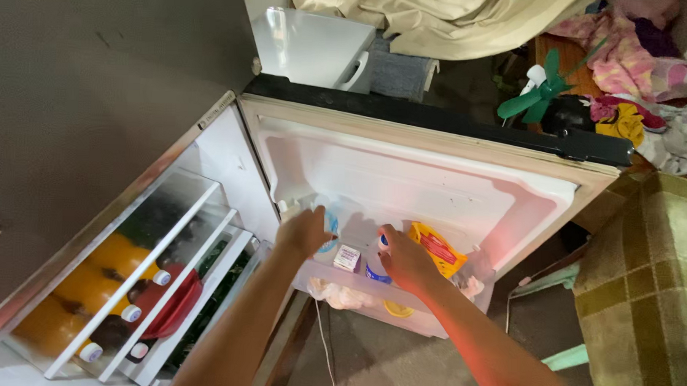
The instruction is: The person sweeps the floor with a broom, moving a plastic chair to access areas under a table. Then the person opens a refrigerator, removes a package of beef and a small wrapped item, and rearranges bottles and containers inside the fridge door and shelves.
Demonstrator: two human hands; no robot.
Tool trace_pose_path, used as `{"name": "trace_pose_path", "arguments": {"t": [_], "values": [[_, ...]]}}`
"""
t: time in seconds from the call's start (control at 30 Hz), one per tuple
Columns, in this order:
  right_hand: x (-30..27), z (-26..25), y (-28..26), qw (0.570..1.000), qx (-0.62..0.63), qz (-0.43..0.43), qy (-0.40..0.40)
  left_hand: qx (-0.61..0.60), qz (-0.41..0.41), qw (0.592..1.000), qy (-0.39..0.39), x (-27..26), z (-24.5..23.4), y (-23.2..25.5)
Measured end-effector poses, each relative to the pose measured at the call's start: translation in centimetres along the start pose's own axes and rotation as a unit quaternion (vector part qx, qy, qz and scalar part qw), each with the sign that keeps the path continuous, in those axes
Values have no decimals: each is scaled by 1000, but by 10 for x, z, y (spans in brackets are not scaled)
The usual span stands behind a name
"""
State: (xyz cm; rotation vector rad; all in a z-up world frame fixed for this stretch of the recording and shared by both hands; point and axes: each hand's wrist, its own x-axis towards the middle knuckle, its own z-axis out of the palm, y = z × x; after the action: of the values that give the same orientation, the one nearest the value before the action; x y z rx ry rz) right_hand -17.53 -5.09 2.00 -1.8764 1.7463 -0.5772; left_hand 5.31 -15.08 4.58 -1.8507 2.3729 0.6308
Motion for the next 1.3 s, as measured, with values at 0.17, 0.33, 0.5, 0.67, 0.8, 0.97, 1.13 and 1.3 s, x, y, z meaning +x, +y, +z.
{"name": "trace_pose_path", "arguments": {"t": [0.17,0.33,0.5,0.67,0.8,0.97,1.13,1.3], "values": [[7,6,-2,1000,2,-6,-2,-12,81,986,147,15,31,-17],[17,9,-5,999,31,24,6,-10,49,985,163,11,27,-24],[24,13,-6,999,43,-3,18,235,122,883,387,-7,13,1],[45,20,-5,999,31,-23,26,184,265,902,289,-32,27,33],[53,25,3,998,33,-37,35,-10,232,942,244,-44,37,50],[57,27,4,997,44,-46,44,-65,217,937,264,-31,53,44],[69,20,-5,999,42,6,10,21,208,964,161,9,90,11],[95,20,-7,998,61,-11,11,81,144,979,118,36,133,6]]}}
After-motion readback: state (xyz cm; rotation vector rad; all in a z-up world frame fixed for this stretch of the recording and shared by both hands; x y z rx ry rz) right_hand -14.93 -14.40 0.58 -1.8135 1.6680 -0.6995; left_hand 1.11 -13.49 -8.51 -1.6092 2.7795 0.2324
